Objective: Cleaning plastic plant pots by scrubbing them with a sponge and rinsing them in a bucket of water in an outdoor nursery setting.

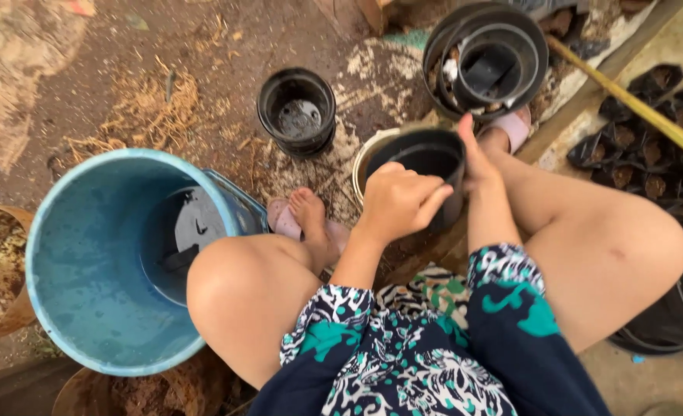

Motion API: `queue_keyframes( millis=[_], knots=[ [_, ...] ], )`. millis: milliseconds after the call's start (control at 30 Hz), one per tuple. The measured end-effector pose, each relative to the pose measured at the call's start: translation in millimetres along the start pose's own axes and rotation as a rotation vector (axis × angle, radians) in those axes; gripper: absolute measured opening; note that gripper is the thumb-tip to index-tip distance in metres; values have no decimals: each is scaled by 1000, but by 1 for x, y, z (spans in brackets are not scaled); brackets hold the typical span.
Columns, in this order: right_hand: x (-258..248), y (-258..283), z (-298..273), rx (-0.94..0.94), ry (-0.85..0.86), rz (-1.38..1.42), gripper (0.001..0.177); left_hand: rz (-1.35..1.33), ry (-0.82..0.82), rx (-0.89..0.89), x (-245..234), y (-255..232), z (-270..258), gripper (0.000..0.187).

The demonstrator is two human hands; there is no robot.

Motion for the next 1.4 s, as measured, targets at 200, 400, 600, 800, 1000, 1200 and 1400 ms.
queue_keyframes(
  millis=[200,400,600,800,1000,1200,1400],
  knots=[
    [1,-8,-6,-152,-135,412,64,52,-149,-181,10,33,-22,60],
    [-8,-43,-3,-686,-534,163,92,-606,-81,-861,24,63,-53,127],
    [38,-50,-19,-697,-630,16,102,-991,-212,-879,44,72,-66,109],
    [89,-15,-54,-440,-544,-23,74,-799,-300,-829,40,98,-69,119],
    [63,15,-58,-737,-537,-975,43,-746,-395,-911,40,113,-79,93],
    [84,37,-57,-466,-512,-1901,56,-699,-397,-790,47,107,-75,87],
    [78,10,-65,-286,-236,-1662,47,-780,-541,-903,33,104,-71,82]
  ],
)
Point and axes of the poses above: each hand's wrist, its own z-axis towards the middle knuckle, its own x-axis out of the palm, y = z × x, the point moved 4 cm from there along z, towards the middle knuckle, and after that the axes turned 1 degree about y, right-handed, at the moved point
